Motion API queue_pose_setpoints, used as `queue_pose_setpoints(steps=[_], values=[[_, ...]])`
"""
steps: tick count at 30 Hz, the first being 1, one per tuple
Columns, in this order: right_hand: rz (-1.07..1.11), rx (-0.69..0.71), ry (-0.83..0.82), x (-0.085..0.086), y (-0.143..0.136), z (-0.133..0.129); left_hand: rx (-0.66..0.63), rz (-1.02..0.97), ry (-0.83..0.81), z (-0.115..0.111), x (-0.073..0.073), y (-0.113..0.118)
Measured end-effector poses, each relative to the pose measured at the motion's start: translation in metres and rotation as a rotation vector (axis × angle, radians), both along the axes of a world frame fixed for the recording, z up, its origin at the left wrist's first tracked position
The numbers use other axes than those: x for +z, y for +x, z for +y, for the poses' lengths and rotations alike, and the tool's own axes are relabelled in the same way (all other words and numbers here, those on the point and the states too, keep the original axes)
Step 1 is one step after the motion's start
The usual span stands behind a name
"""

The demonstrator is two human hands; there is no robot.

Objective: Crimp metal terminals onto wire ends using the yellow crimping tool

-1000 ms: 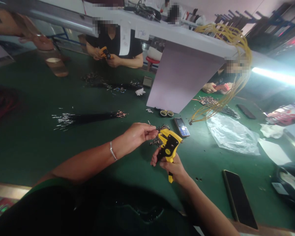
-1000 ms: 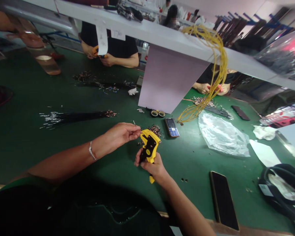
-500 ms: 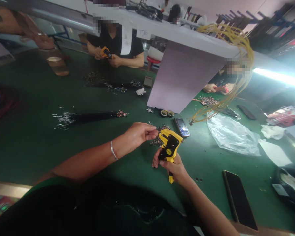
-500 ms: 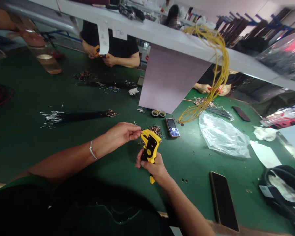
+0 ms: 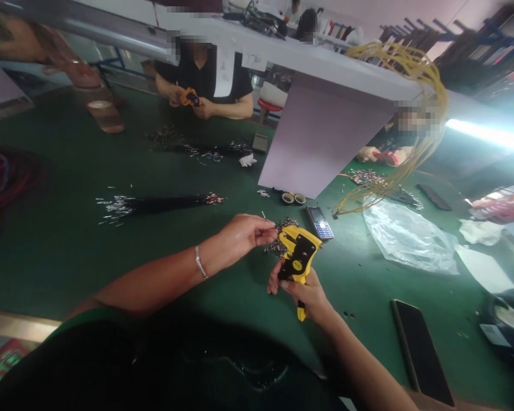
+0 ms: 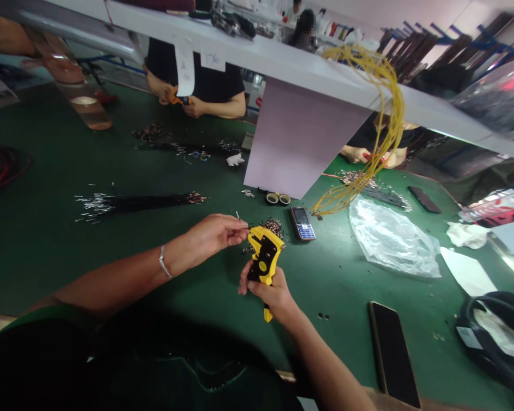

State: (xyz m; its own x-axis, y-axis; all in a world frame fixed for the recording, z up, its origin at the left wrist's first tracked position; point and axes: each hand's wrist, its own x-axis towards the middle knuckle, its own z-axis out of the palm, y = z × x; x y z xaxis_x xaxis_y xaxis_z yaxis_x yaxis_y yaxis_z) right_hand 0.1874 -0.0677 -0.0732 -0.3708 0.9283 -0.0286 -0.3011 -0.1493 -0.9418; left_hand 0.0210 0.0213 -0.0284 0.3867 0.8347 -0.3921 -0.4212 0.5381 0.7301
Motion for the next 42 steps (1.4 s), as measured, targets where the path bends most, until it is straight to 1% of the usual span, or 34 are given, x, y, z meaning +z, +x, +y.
queue_pose_setpoints(steps=[11, 16, 21, 24, 26, 29, 31, 35, 42], values=[[-0.007, -0.017, -0.060, 0.001, 0.000, -0.001, 0.024, 0.013, 0.017, 0.000, -0.001, 0.000], [-0.011, -0.050, -0.077, -0.003, -0.002, -0.002, 0.032, 0.068, 0.020, 0.000, 0.003, -0.001], [-0.047, -0.080, -0.074, -0.008, -0.004, -0.002, 0.036, 0.121, 0.073, 0.001, 0.007, -0.001], [-0.066, -0.087, -0.082, -0.009, -0.005, -0.003, 0.073, 0.134, 0.110, 0.003, 0.005, -0.001], [-0.074, -0.092, -0.086, -0.010, -0.007, -0.003, 0.091, 0.101, 0.127, 0.004, 0.004, -0.001], [-0.117, -0.113, -0.089, -0.012, -0.010, -0.005, 0.088, 0.039, 0.122, 0.005, 0.003, -0.002], [-0.167, -0.131, -0.094, -0.013, -0.012, -0.006, 0.078, 0.033, 0.109, 0.006, 0.002, -0.002], [-0.245, -0.162, -0.128, -0.015, -0.015, -0.008, 0.071, 0.070, 0.115, 0.009, -0.001, -0.002], [-0.258, -0.172, -0.136, -0.017, -0.019, -0.010, 0.079, 0.145, 0.150, 0.011, -0.003, -0.001]])
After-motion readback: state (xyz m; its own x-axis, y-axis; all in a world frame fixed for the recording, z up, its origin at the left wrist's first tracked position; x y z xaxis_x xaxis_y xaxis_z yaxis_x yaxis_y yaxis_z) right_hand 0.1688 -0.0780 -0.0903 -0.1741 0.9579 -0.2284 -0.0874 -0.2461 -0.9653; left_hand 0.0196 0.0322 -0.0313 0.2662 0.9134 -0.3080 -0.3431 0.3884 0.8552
